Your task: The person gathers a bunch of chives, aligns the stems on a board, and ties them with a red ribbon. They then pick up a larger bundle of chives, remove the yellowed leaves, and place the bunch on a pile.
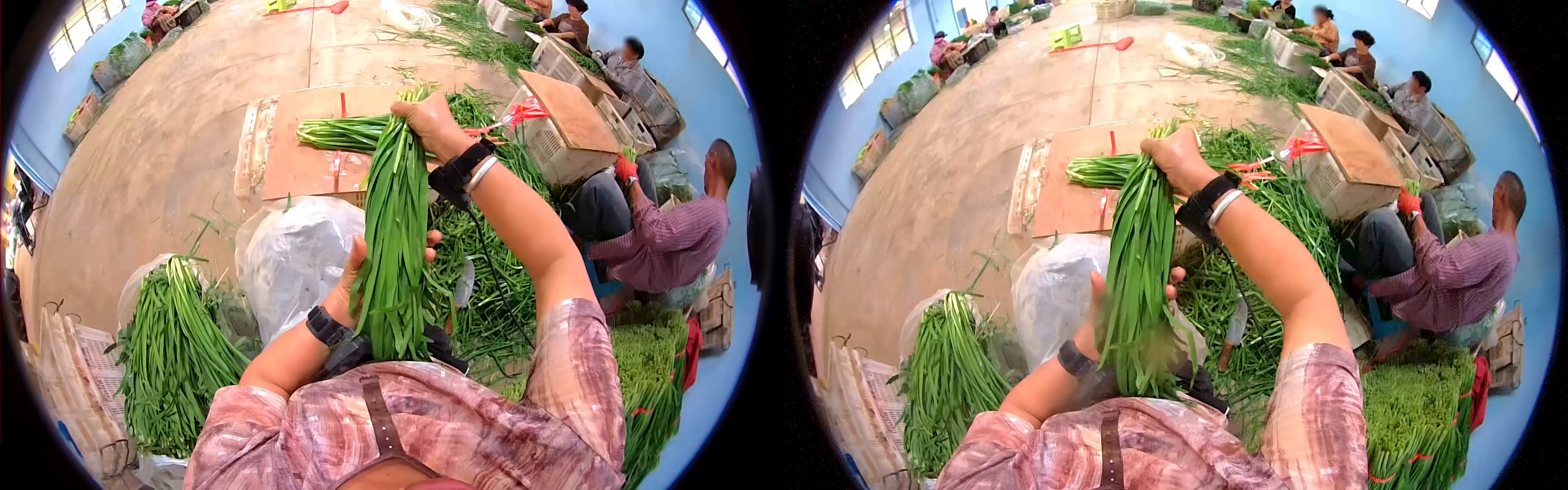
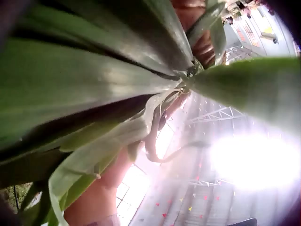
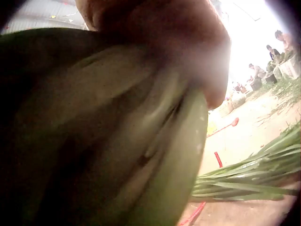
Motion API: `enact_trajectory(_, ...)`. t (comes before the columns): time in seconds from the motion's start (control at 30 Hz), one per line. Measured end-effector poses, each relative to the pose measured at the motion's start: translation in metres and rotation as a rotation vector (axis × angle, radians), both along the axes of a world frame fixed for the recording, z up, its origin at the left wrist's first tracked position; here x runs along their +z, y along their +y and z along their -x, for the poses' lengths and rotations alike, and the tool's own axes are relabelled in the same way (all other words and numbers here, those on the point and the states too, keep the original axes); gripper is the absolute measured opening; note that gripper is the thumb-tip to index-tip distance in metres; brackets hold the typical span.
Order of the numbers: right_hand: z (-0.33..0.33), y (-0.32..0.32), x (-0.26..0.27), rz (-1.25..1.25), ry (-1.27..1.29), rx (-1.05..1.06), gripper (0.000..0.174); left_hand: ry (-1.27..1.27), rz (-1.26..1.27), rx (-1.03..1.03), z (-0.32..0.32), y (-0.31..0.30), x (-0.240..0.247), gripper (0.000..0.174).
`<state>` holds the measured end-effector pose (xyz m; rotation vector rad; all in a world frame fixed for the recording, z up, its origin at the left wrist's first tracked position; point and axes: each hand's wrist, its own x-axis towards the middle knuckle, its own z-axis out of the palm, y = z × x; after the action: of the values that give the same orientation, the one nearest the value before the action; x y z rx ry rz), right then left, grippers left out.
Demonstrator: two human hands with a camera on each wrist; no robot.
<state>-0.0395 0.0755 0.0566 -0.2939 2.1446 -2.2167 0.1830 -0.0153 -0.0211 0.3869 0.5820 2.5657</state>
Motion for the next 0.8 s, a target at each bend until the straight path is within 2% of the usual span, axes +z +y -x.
enact_trajectory(0.03,0.001,-0.001,-0.006,0.006,0.012,-0.008,0.012,-0.016,-0.001,-0.013,-0.002,0.000,-0.001,0.108)
enact_trajectory(0.17,-0.002,0.004,-0.020,0.037,-0.085,-0.053,0.015,-0.185,-0.016,-0.043,-0.012,0.003,-0.009,0.077)
enact_trajectory(0.2,-0.001,0.005,-0.026,0.012,-0.095,-0.091,0.016,-0.262,0.049,-0.007,-0.017,0.003,0.005,0.065)
enact_trajectory(0.3,-0.003,0.015,-0.037,0.043,-0.127,-0.089,0.015,-0.284,0.195,-0.039,-0.013,0.001,0.001,0.066)
enact_trajectory(0.43,0.001,0.031,-0.047,0.064,-0.175,-0.165,0.015,-0.241,0.255,-0.126,0.003,0.003,-0.014,0.062)
enact_trajectory(0.63,0.004,0.060,-0.059,0.129,-0.182,-0.246,0.014,-0.309,0.178,-0.239,0.017,0.008,-0.027,0.047)
enact_trajectory(0.73,-0.002,0.074,-0.056,0.205,-0.204,-0.294,0.011,-0.317,0.254,-0.213,0.023,0.012,-0.030,0.042)
enact_trajectory(0.8,-0.009,0.087,-0.055,0.267,-0.185,-0.229,0.017,-0.266,0.356,-0.188,0.025,0.013,-0.025,0.046)
